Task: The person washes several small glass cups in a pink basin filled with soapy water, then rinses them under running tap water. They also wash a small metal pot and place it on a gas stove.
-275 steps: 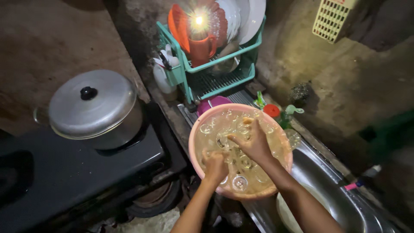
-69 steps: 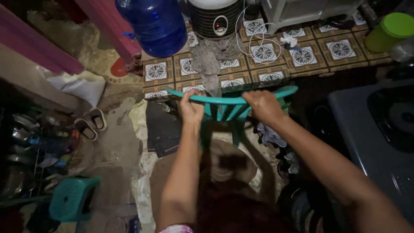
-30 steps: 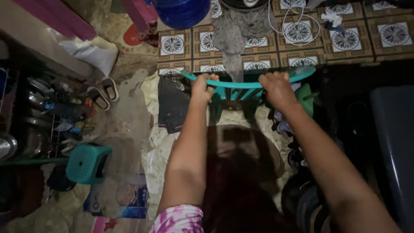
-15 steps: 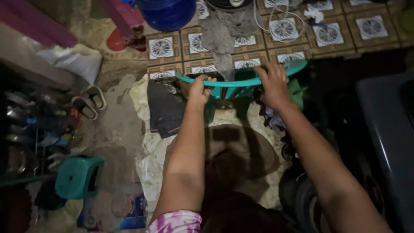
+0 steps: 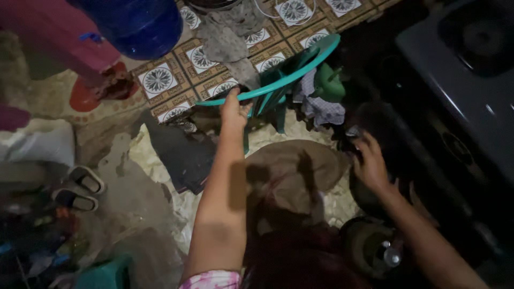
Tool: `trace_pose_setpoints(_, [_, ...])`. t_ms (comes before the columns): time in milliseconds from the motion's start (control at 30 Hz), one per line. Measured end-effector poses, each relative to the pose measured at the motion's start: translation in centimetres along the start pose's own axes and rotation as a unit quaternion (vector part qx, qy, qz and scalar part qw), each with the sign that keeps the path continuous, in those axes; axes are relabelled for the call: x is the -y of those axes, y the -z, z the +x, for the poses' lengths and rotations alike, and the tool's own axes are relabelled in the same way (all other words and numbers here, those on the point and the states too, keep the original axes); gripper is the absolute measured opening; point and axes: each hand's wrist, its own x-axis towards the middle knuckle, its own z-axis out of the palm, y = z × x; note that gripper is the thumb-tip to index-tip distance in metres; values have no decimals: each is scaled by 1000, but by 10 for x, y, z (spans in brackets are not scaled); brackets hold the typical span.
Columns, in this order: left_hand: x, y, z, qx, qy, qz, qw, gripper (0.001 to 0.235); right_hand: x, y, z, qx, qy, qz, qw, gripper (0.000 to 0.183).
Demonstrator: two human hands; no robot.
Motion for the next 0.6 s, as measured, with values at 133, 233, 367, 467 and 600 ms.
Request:
trace_pose_setpoints(133, [-4, -5, -6, 4, 3, 69, 998, 40, 84, 20, 73, -13, 45, 15, 999, 50])
trace_pose_setpoints(233, [-4, -7, -9, -1, 16, 78, 997, 46, 139, 22, 107, -23, 60, 19, 998, 51])
trace_pose_setpoints(367, [2, -7, -4, 6, 23, 66, 998, 47, 179, 4, 129, -4, 35, 50, 998, 63])
trace_pose_setpoints(467, [3, -4, -6, 0, 37, 75, 996, 48, 198, -21, 144, -19, 62, -39, 997, 79])
trace_pose_setpoints(600, [5, -4, -8, 17, 16, 76, 997, 47, 219, -55, 171, 9, 138, -143, 980, 84])
